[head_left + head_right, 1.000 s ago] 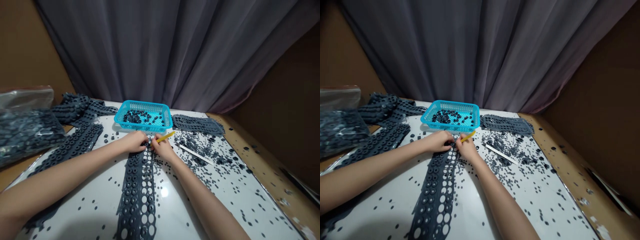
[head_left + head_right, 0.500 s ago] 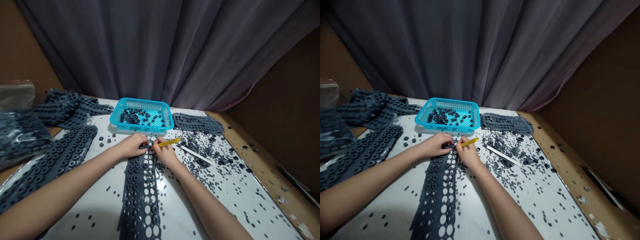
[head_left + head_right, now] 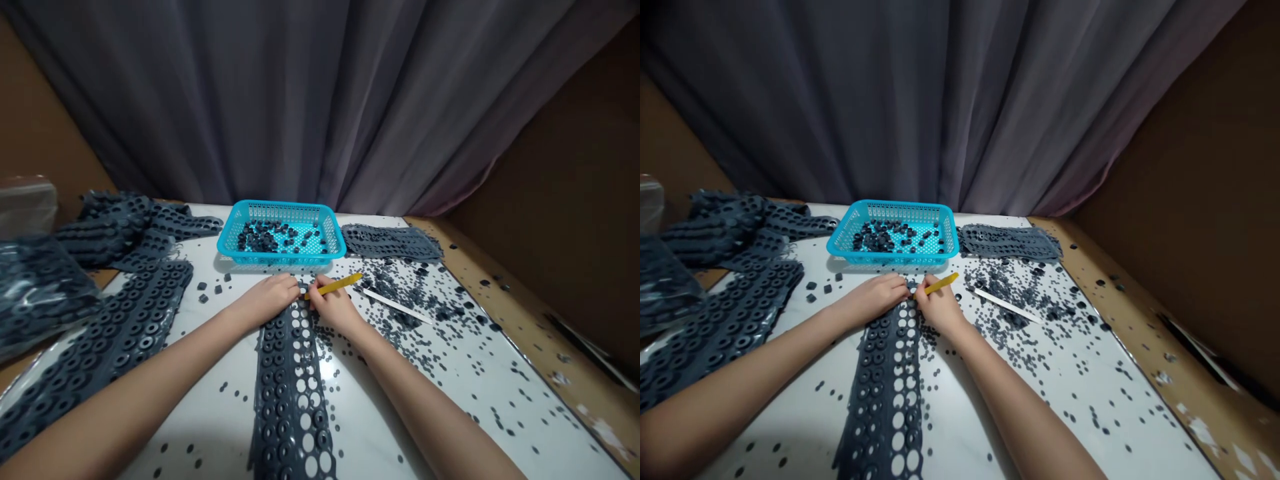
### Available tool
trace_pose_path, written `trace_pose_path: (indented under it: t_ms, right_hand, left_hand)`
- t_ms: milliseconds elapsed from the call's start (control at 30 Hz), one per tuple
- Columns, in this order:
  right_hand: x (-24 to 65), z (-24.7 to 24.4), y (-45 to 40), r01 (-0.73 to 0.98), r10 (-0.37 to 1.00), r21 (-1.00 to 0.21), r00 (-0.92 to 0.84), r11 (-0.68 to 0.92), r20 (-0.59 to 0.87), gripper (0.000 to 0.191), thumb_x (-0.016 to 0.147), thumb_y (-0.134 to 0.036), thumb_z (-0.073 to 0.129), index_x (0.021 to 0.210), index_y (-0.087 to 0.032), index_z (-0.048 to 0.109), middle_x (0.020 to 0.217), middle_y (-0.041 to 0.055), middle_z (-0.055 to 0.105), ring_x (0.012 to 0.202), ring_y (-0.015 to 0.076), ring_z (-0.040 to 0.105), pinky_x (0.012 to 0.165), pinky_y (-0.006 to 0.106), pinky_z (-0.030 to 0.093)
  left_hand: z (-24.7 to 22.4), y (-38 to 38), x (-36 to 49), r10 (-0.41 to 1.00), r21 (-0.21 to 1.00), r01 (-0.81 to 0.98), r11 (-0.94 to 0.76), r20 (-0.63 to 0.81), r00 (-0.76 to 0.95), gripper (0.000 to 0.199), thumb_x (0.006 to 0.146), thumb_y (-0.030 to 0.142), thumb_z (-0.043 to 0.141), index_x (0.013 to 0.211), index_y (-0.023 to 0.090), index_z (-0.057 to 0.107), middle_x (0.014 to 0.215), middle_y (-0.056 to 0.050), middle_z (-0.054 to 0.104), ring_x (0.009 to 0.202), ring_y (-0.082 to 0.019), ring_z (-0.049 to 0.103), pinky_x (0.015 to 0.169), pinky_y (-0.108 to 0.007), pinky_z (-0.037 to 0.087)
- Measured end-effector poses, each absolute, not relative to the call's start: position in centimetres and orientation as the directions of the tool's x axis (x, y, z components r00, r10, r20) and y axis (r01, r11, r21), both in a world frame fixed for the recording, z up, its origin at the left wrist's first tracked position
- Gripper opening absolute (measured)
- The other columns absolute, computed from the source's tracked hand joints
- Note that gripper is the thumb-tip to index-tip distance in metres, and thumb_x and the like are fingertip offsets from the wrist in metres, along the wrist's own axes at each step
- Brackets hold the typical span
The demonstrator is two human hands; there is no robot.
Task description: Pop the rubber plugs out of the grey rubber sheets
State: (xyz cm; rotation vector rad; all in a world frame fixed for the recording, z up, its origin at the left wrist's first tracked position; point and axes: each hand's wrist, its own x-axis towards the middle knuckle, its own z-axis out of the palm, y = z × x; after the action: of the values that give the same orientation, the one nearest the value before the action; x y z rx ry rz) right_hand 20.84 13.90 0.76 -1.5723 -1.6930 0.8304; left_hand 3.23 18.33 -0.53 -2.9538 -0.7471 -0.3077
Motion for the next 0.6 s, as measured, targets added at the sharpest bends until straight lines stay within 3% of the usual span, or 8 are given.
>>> trace_pose_path:
  t_ms: [200, 600]
  right_hand:
    - [20.83, 0.58, 14.18, 0.575, 0.996, -0.814, -0.057, 0.083, 0.062, 0.024, 0.084, -0.015, 0.042, 0.061, -0.022, 0.038, 0.051, -0.0037, 0.051, 0.055, 0.0138, 0.051, 0.060, 0.026, 0.038]
    - [20.95, 0.86, 14.02, 0.577, 0.997, -0.814, -0.056, 0.069, 0.045, 0.024, 0.083, -0.015, 0.043, 0.060, -0.021, 0.041, 0.052, -0.0032, 0.052, 0.057, 0.0137, 0.050, 0.062, 0.026, 0.037]
  left_hand:
    - [-0.81, 18.25, 3.61, 0.481, -0.058, 0.508, -0.859, 0.249, 0.841, 0.017, 0.092, 0.017, 0.047, 0.080, 0.013, 0.058, 0.079, -0.006, 0.058, 0.078, -0.020, 0.053, 0.067, -0.030, 0.043]
    - [-0.68, 18.69, 3.06, 0.587, 0.364, 0.492, -0.791, 0.226, 0.777, 0.019, 0.094, 0.022, 0.038, 0.088, 0.017, 0.056, 0.087, -0.006, 0.060, 0.086, -0.021, 0.054, 0.077, -0.033, 0.044]
